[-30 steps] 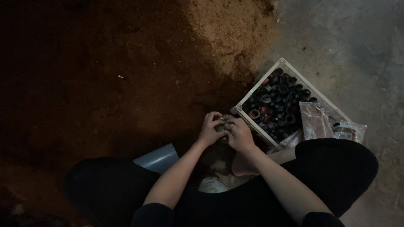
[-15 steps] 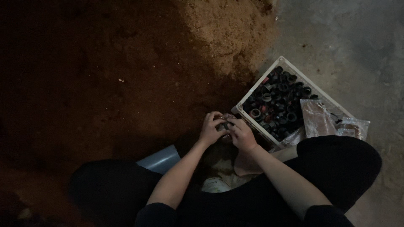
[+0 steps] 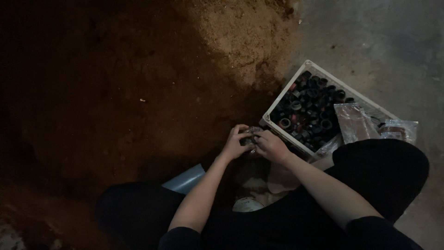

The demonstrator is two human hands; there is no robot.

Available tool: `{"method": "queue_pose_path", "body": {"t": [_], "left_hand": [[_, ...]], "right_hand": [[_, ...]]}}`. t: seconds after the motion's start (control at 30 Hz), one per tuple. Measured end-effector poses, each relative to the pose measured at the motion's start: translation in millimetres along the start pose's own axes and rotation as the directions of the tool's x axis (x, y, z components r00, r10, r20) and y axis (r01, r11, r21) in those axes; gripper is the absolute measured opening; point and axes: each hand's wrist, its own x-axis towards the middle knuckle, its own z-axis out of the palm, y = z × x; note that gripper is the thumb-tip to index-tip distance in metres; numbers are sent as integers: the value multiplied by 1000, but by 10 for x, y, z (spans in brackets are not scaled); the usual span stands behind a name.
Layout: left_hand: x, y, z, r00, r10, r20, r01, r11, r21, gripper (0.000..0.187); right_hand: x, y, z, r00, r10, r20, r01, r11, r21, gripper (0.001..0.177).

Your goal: The person uses a PVC pipe to guide substrate into a clear plastic bag and then compacts the substrate with a plastic cap.

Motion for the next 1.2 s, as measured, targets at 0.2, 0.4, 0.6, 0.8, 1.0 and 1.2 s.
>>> {"method": "queue_pose_path", "body": {"t": [0.2,0.4,0.6,0.8,1.0,1.2], "left_hand": [[-7,-20,35,1000,-18,0,18,1000,14,39],[-42,-82,57,1000,-5,-2,5,1000,31,40],[-53,-11,35,1000,-5,6,4,999,40,35],[-45,-128,86,1000,7,-16,-5,997,79,38],[-126,137,42,998,-70,2,70,991,116,56],[-214,357,110,988,-153,-13,153,980,127,70]], "right_hand": [[-143,199,388,985,-141,-104,118,972,-205,20],[-68,36,251,956,-249,-155,189,927,-324,15],[-72,-54,136,937,-296,-184,225,917,-331,23],[-44,-125,37,933,-312,-177,240,909,-340,26],[49,-23,37,976,-159,149,192,951,-242,18],[508,-138,-219,744,-55,666,369,865,-340,22]]}}
